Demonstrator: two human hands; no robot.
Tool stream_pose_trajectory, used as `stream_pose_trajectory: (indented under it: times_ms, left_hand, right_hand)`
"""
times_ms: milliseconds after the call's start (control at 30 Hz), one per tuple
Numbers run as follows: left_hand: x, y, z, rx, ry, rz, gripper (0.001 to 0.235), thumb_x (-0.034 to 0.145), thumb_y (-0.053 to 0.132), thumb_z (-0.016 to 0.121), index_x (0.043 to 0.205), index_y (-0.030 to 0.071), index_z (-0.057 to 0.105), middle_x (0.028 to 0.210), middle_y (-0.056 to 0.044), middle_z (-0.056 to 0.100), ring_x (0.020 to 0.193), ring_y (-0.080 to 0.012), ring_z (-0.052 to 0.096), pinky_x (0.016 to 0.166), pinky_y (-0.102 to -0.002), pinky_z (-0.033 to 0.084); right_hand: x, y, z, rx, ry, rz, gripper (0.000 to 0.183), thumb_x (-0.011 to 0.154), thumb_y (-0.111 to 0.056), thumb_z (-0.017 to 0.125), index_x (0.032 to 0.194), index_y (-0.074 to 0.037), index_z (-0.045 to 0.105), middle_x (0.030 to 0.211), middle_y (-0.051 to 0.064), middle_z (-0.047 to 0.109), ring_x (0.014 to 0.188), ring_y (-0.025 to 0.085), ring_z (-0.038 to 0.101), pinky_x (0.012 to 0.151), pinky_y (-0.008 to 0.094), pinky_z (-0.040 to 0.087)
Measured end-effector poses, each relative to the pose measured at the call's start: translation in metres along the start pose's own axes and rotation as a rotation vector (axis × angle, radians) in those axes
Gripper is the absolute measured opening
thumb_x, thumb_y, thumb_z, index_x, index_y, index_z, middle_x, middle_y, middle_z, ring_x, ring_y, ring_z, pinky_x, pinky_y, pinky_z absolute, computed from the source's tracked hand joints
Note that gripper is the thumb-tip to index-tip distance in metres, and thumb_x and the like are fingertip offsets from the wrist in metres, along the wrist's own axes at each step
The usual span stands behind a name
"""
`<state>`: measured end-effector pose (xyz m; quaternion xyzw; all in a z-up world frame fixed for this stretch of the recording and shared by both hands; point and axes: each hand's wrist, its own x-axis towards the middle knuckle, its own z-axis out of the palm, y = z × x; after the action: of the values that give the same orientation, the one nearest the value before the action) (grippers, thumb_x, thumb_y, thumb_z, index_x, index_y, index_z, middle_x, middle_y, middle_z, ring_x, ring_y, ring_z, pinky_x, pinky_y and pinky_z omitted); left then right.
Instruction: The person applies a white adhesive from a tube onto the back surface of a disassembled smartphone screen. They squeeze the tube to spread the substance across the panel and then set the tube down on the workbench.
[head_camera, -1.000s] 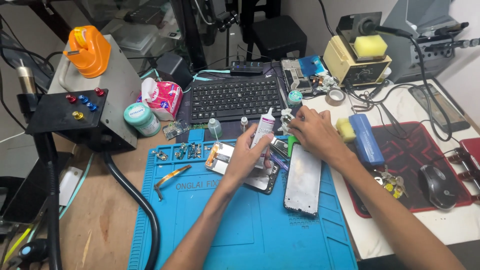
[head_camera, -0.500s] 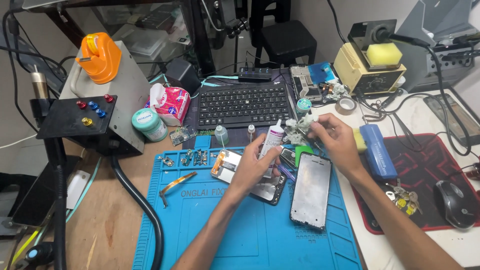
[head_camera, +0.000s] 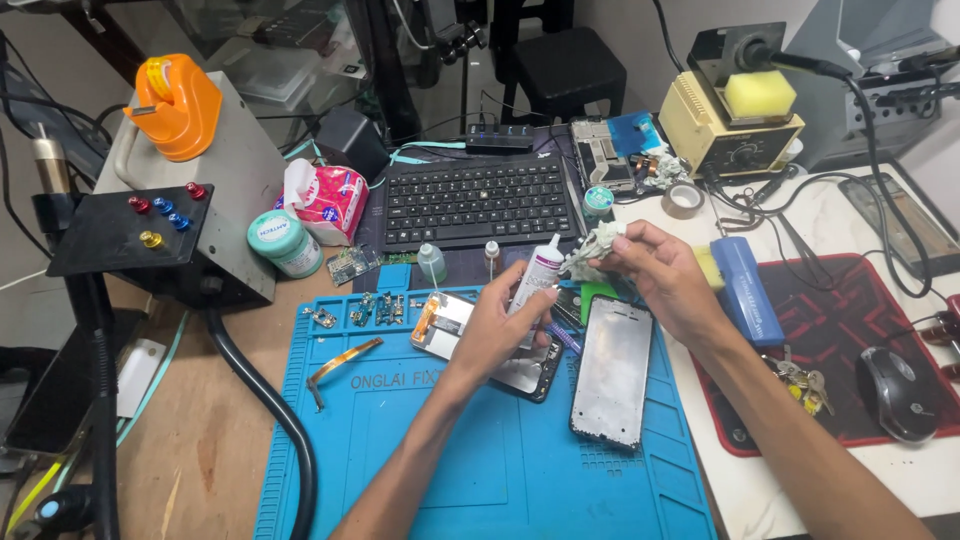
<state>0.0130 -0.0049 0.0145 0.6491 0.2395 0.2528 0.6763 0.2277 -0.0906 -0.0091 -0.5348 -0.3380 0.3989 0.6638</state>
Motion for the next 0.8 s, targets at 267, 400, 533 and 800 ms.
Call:
stream_pose_trajectory:
  times_ms: [267,400,533,800]
  left_hand:
    - [0.003,-0.006,0.006,0.066,-0.050,-0.006,0.024,0.094,0.021,0.067,0.108,0.001,0.067,0.069,-0.011,0.067,0.056,-0.0173,0.070,0.051,-0.030,0.060]
    - [0.001,-0.008,0.005,0.155,-0.090,-0.013,0.023,0.094,0.019,0.066,0.109,0.001,0.069,0.068,-0.011,0.066,0.055,-0.0182,0.069,0.051,-0.031,0.059]
    - [0.002,-0.010,0.004,0.184,-0.106,-0.007,0.024,0.094,0.019,0.066,0.109,0.001,0.069,0.068,-0.012,0.066,0.055,-0.0192,0.069,0.051,-0.030,0.058]
    - [0.000,-0.006,0.003,0.418,-0.061,0.018,0.031,0.090,0.028,0.068,0.110,0.004,0.072,0.076,-0.018,0.072,0.071,-0.0307,0.074,0.060,-0.039,0.057]
  right_hand:
    - [-0.015,-0.016,0.019,-0.006,-0.060,0.018,0.019,0.098,-0.017,0.066,0.109,-0.001,0.066,0.093,0.012,0.074,0.094,0.020,0.073,0.099,0.038,0.055]
    - [-0.011,-0.011,0.016,0.012,-0.077,-0.015,0.019,0.098,-0.016,0.066,0.109,-0.001,0.068,0.092,0.011,0.073,0.093,0.018,0.073,0.099,0.037,0.055]
    - [-0.014,-0.011,0.016,-0.011,-0.097,-0.029,0.020,0.096,-0.014,0.067,0.109,0.001,0.069,0.092,0.012,0.074,0.092,0.019,0.073,0.099,0.039,0.055]
    - [-0.014,-0.011,0.008,-0.094,-0.085,-0.008,0.015,0.089,-0.007,0.075,0.102,0.000,0.071,0.090,0.008,0.072,0.089,0.015,0.068,0.094,0.036,0.053]
